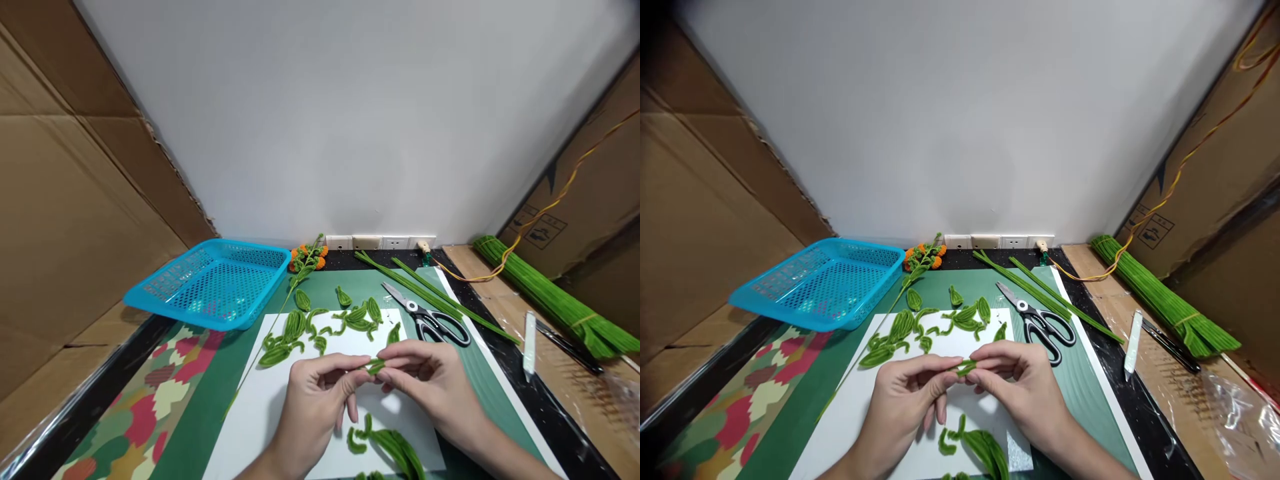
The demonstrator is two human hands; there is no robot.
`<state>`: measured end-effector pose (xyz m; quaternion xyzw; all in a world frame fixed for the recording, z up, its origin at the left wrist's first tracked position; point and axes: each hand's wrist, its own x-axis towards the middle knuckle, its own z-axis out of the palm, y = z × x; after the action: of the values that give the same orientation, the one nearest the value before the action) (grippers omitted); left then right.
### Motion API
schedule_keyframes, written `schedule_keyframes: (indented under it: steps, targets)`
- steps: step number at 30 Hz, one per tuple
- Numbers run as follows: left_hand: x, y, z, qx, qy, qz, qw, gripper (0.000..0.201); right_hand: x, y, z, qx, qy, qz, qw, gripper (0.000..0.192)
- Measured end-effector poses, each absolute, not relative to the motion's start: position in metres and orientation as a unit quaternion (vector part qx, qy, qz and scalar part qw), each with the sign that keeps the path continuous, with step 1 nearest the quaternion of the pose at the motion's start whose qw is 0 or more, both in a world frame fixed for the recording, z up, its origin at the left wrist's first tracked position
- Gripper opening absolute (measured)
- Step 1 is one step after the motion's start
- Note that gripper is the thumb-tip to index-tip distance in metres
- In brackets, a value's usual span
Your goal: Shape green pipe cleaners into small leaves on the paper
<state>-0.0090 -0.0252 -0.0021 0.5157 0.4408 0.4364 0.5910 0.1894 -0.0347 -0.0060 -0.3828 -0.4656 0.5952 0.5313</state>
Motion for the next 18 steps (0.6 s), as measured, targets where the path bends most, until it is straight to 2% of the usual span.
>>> schedule_keyframes:
  steps: [18]
  targets:
    - [-0.006,-0.024,0.006,0.562,0.425,0.458,0.542,0.013,0.194,-0.037,0.008,-0.431,-0.51,0.54,0.512,0.024]
